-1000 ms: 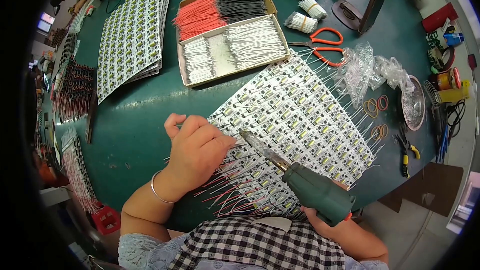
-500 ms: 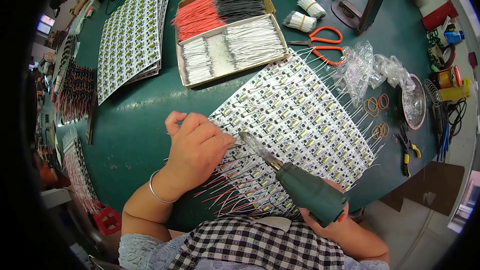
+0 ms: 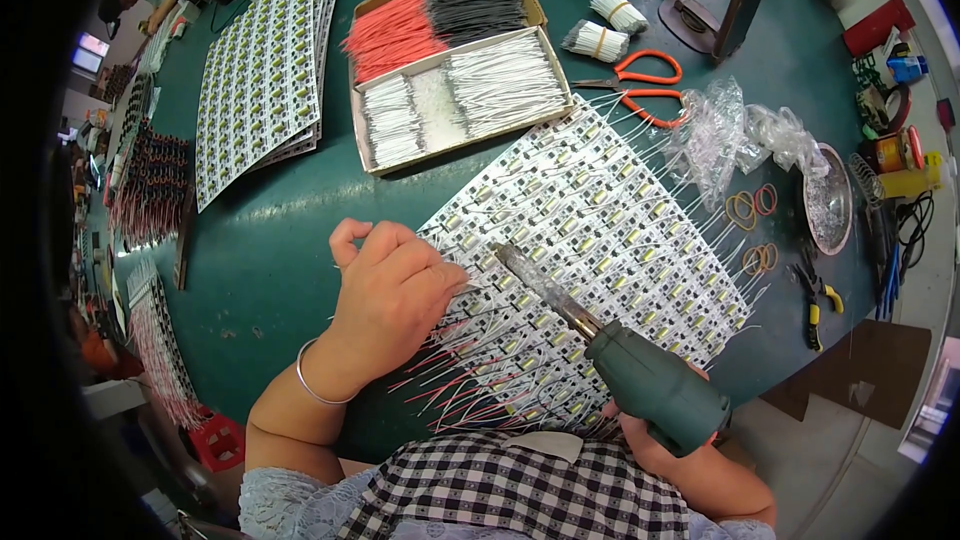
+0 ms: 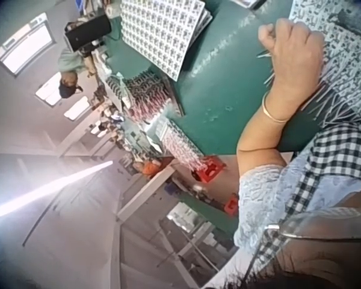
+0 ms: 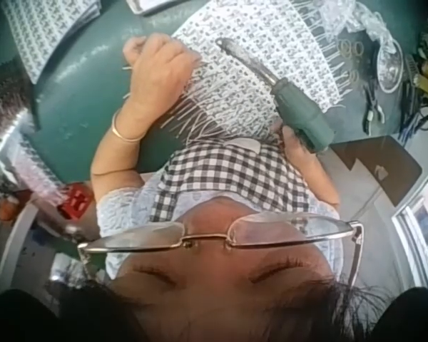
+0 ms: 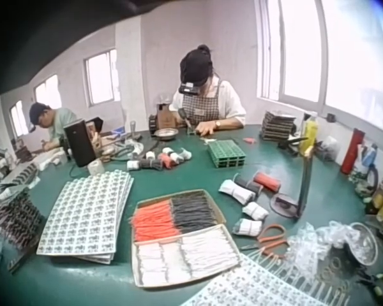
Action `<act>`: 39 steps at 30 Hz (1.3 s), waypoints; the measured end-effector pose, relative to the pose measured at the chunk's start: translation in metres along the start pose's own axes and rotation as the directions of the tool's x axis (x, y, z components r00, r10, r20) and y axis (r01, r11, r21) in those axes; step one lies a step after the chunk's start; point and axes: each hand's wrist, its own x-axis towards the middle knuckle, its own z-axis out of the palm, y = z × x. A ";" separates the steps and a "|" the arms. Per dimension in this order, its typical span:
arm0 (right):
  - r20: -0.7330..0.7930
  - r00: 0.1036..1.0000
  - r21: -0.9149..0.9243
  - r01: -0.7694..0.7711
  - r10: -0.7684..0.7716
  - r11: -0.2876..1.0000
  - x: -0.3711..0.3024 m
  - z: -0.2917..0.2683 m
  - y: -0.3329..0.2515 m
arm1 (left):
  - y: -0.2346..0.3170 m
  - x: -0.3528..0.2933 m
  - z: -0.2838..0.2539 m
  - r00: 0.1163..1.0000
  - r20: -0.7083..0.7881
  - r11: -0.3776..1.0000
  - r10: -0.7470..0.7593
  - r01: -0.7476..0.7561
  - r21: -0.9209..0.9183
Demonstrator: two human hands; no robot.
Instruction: The person puts on eyeglasses, places tubes onto the wires of a circuit board sheet by hand, and shrinks the tubes using a heat gun.
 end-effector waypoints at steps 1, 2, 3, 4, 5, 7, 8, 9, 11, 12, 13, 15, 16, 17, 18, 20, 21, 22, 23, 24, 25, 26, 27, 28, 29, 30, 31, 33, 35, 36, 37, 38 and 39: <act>-0.002 1.000 0.001 0.001 -0.001 1.000 -0.001 0.000 0.000 | 0.000 0.000 0.000 1.000 0.001 1.000 0.000 0.000 0.003; -0.009 1.000 0.007 -0.021 0.021 1.000 -0.002 0.000 -0.002 | 0.001 0.000 -0.001 1.000 0.001 1.000 0.002 -0.002 0.004; -0.017 0.999 0.011 -0.043 0.043 0.999 -0.003 0.001 -0.003 | 0.002 0.001 -0.001 1.000 0.000 1.000 0.003 -0.003 0.004; -0.020 0.999 0.011 -0.042 0.042 0.999 -0.004 0.002 -0.004 | 0.002 0.001 -0.001 1.000 -0.001 1.000 0.004 -0.004 0.005; -0.078 0.997 0.043 -0.021 0.024 0.999 -0.004 0.005 -0.005 | 0.003 0.001 -0.001 1.000 -0.001 1.000 0.007 -0.007 0.004; -0.143 0.990 0.074 0.003 0.007 0.997 -0.005 0.004 -0.003 | 0.003 0.001 0.000 1.000 -0.009 0.999 0.012 -0.011 0.041; -0.163 0.982 0.062 0.104 -0.093 0.993 -0.005 0.000 0.003 | 0.006 0.001 -0.002 1.000 -0.008 0.999 0.017 -0.017 0.038; -0.180 0.965 0.049 0.202 -0.190 0.978 -0.007 -0.003 0.006 | 0.011 0.000 -0.005 0.998 -0.048 0.996 0.030 -0.025 0.088; -0.196 0.971 0.090 0.156 -0.136 0.984 -0.013 -0.004 0.002 | 0.015 -0.003 -0.008 0.995 -0.085 0.991 0.049 -0.037 0.131; -0.205 0.975 0.129 0.116 -0.088 0.985 -0.015 -0.005 0.000 | 0.016 -0.005 -0.006 0.994 -0.081 0.991 0.070 -0.059 0.123; -0.209 0.974 0.128 0.113 -0.085 0.985 -0.016 -0.006 -0.002 | 0.016 -0.006 -0.004 0.993 -0.078 0.990 0.090 -0.081 0.114; -0.100 0.972 -0.073 0.208 -0.215 0.975 -0.013 -0.009 -0.005 | 0.017 -0.007 0.003 0.992 -0.077 0.991 0.101 -0.094 0.095; -0.103 0.971 -0.072 0.207 -0.214 0.976 -0.011 -0.010 -0.008 | 0.016 -0.008 0.006 0.991 -0.078 0.991 0.109 -0.103 0.080; -0.051 0.972 -0.151 0.221 -0.231 0.964 -0.008 -0.010 -0.011 | 0.016 -0.008 0.008 0.991 -0.077 0.991 0.111 -0.105 0.080; 0.003 0.970 -0.228 0.236 -0.241 0.945 -0.005 -0.011 -0.014 | 0.016 -0.008 0.009 0.991 -0.072 0.991 0.112 -0.107 0.075; 0.028 0.951 -0.293 0.303 -0.308 0.907 0.008 -0.009 -0.025 | 0.016 -0.007 0.011 0.991 -0.067 0.992 0.114 -0.110 0.069; 0.062 0.926 -0.356 0.369 -0.373 0.858 0.011 -0.008 -0.027 | 0.016 -0.007 0.011 0.991 -0.069 0.992 0.114 -0.109 0.069; 0.062 0.926 -0.356 0.369 -0.372 0.859 0.011 -0.008 -0.026 | 0.016 -0.007 0.011 0.991 -0.070 0.992 0.113 -0.108 0.069; 0.061 0.928 -0.333 0.365 -0.367 0.869 0.011 -0.007 -0.024 | 0.016 -0.007 0.011 0.991 -0.069 0.992 0.113 -0.108 0.069; 0.063 0.930 -0.311 0.363 -0.362 0.878 0.010 -0.005 -0.023 | 0.016 -0.007 0.010 0.992 -0.062 0.993 0.105 -0.102 0.059; 0.064 0.930 -0.311 0.364 -0.362 0.878 0.009 -0.005 -0.022 | 0.015 -0.007 0.009 0.994 -0.055 0.994 0.098 -0.095 0.049; 0.062 0.939 -0.314 0.340 -0.338 0.886 0.008 -0.005 -0.022 | 0.015 -0.006 0.008 0.994 -0.055 0.994 0.097 -0.094 0.050; 0.056 0.948 -0.318 0.314 -0.312 0.895 0.006 -0.006 -0.020 | 0.016 -0.005 0.008 0.994 -0.050 0.995 0.097 -0.095 0.042; 0.054 0.949 -0.318 0.313 -0.312 0.895 0.004 -0.006 -0.018 | 0.016 -0.004 0.008 0.994 -0.045 0.995 0.097 -0.095 0.035; 0.059 0.954 -0.317 0.296 -0.293 0.901 0.003 -0.007 -0.015 | 0.017 -0.004 0.009 0.994 -0.044 0.995 0.099 -0.098 0.035; 0.069 0.960 -0.319 0.279 -0.272 0.906 0.003 -0.006 -0.014 | 0.015 -0.005 0.010 0.994 -0.043 0.995 0.100 -0.098 0.032; 0.073 0.960 -0.321 0.279 -0.270 0.905 0.003 -0.003 -0.014 | 0.013 -0.007 0.010 0.994 -0.042 0.995 0.101 -0.099 0.030; 0.054 0.967 -0.316 0.255 -0.251 0.914 0.003 -0.001 -0.015 | 0.012 -0.008 0.010 0.994 -0.042 0.995 0.099 -0.098 0.032; 0.052 0.965 -0.318 0.259 -0.256 0.912 0.002 -0.001 -0.012 | 0.013 -0.007 0.010 0.994 -0.039 0.994 0.103 -0.101 0.036; 0.052 0.964 -0.319 0.264 -0.262 0.910 0.002 -0.001 -0.011 | 0.014 -0.006 0.010 0.994 -0.036 0.994 0.102 -0.100 0.041; 0.052 0.964 -0.318 0.265 -0.262 0.910 0.004 -0.002 -0.013 | 0.015 -0.006 0.009 0.994 -0.033 0.994 0.101 -0.099 0.044; 0.080 0.939 -0.389 0.337 -0.333 0.857 0.007 -0.003 -0.015 | 0.015 -0.006 0.009 0.994 -0.032 0.994 0.100 -0.099 0.046; 0.112 0.910 -0.458 0.403 -0.398 0.792 0.008 -0.004 -0.017 | 0.015 -0.005 0.008 0.994 -0.028 0.994 0.102 -0.101 0.050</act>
